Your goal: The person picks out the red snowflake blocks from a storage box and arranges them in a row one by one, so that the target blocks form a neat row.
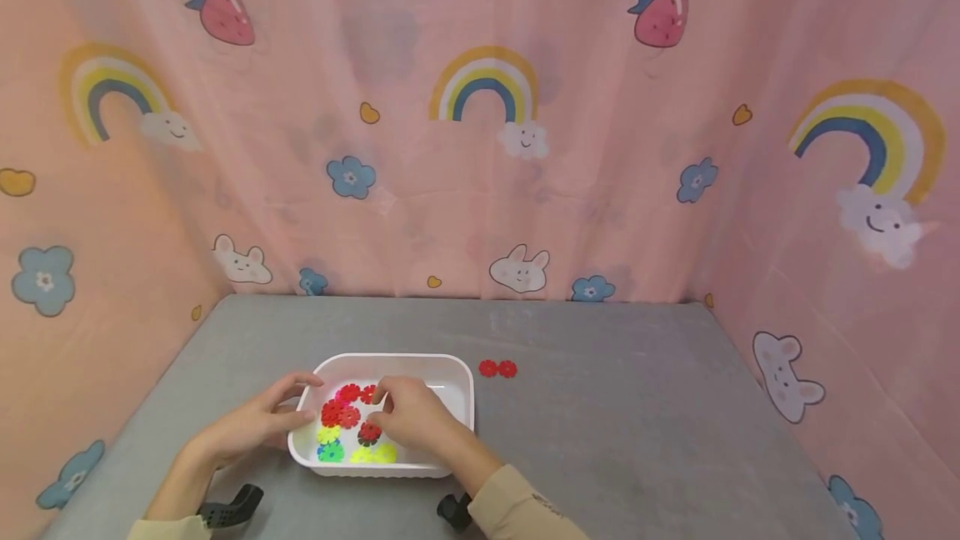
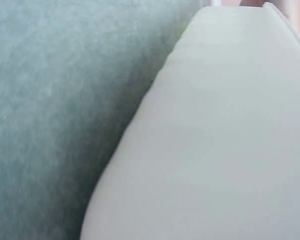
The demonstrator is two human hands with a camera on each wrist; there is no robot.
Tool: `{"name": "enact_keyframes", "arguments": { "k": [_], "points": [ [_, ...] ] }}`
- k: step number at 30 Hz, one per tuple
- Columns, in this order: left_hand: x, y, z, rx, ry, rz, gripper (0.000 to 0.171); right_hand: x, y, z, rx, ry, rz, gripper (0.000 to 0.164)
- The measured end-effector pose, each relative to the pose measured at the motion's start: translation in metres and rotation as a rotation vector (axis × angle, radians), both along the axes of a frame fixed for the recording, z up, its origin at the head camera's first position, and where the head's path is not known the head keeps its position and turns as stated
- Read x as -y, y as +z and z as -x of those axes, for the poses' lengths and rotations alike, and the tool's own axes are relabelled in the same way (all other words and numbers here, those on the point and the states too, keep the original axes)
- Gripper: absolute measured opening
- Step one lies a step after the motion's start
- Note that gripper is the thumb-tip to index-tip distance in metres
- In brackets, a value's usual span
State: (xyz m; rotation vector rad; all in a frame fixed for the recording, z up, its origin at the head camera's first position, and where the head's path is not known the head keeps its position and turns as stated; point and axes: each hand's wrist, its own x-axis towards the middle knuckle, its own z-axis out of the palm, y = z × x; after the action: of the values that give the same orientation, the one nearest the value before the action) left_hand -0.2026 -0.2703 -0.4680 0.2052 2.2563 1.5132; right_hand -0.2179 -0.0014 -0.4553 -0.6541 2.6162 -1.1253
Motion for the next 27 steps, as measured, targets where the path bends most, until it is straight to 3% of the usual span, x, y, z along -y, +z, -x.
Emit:
{"name": "enact_keyframes", "arguments": {
  "k": [9,27],
  "points": [
    [0.002,-0.004,0.003,0.005,-0.002,-0.008,0.057,0.011,-0.012,0.001,0.118,-0.002,-0.045,0.018],
    [0.002,-0.002,0.002,0.004,-0.006,-0.010,0.057,0.017,-0.025,0.007,0.054,0.023,-0.148,0.016]
  ]
}}
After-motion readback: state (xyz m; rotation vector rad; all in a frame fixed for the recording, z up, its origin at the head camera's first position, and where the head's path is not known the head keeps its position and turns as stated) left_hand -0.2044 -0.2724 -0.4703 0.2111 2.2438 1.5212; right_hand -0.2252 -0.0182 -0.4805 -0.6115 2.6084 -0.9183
